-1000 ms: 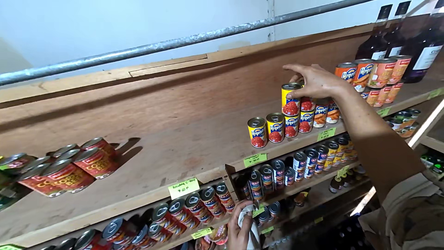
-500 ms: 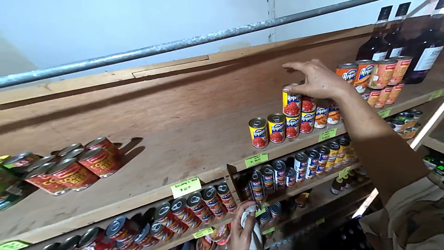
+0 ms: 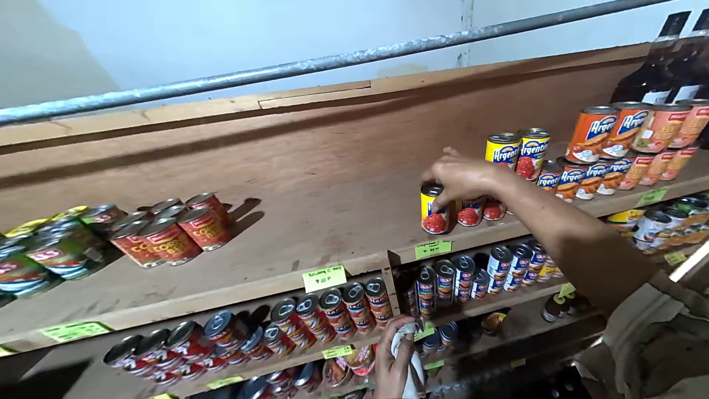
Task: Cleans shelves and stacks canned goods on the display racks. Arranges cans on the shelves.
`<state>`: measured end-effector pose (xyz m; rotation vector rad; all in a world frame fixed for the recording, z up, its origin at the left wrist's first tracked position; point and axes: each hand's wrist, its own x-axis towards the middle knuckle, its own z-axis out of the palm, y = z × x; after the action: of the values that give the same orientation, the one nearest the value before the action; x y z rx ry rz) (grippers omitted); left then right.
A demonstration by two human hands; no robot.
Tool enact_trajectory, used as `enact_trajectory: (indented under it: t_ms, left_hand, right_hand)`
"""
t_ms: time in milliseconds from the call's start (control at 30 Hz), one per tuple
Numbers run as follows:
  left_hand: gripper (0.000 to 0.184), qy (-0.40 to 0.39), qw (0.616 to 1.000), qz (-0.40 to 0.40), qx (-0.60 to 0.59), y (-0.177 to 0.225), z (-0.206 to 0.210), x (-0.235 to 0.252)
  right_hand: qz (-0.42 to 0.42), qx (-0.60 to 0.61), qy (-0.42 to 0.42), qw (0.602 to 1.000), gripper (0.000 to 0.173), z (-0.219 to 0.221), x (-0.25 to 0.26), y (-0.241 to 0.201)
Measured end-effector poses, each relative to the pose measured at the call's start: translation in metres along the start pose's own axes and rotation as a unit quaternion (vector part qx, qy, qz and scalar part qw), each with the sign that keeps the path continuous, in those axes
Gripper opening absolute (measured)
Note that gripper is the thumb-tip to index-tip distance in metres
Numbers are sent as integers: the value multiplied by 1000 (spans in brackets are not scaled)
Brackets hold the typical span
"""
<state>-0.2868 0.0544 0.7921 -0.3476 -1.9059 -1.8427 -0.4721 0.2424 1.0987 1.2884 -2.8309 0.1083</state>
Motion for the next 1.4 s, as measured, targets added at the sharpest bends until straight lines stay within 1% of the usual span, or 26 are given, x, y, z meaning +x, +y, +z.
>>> enact_trajectory:
  t_ms: [100,167,200,267,333,433,567,800,1233,1400]
  left_hand:
    - [24,-2,1000,1,0,-1,0,0]
    - [23,-6,1000,6,2,-2,-1,1]
    - [23,-6,1000,7,2,-2,0,1]
    - [24,-8,1000,7,2,-2,0,1]
    - [25,-9,1000,1,2,-2,2,1]
    - [25,-11,1000,-9,4,0,5,0]
    - [26,-13,1000,-13,11,0,3,0]
    - [25,-9,1000,-13,4,-2,2,-2]
    - [25,-13,1000,-21,6,-2,7,0]
    - [26,-15,999,-30,3,0,7,1]
  right_hand:
    - [-30,80,100,991,43,-29,-22,5]
    - [-18,94,140,985,44,-51,-38,13]
    - [0,82,146,986,44,-59,-44,18]
    - [44,42,137,989,44,-67,-52,27]
    - [77,22,124,989,44,-65,-54,35]
    - [94,24,120,988,45,-58,-51,44]
    - [111,34,109,987,46,-55,-47,45]
    - [111,46,89,989,44,-54,-45,46]
    - [100,49,96,989,44,-52,-44,49]
    - [109,54,88,989,44,-54,-46,46]
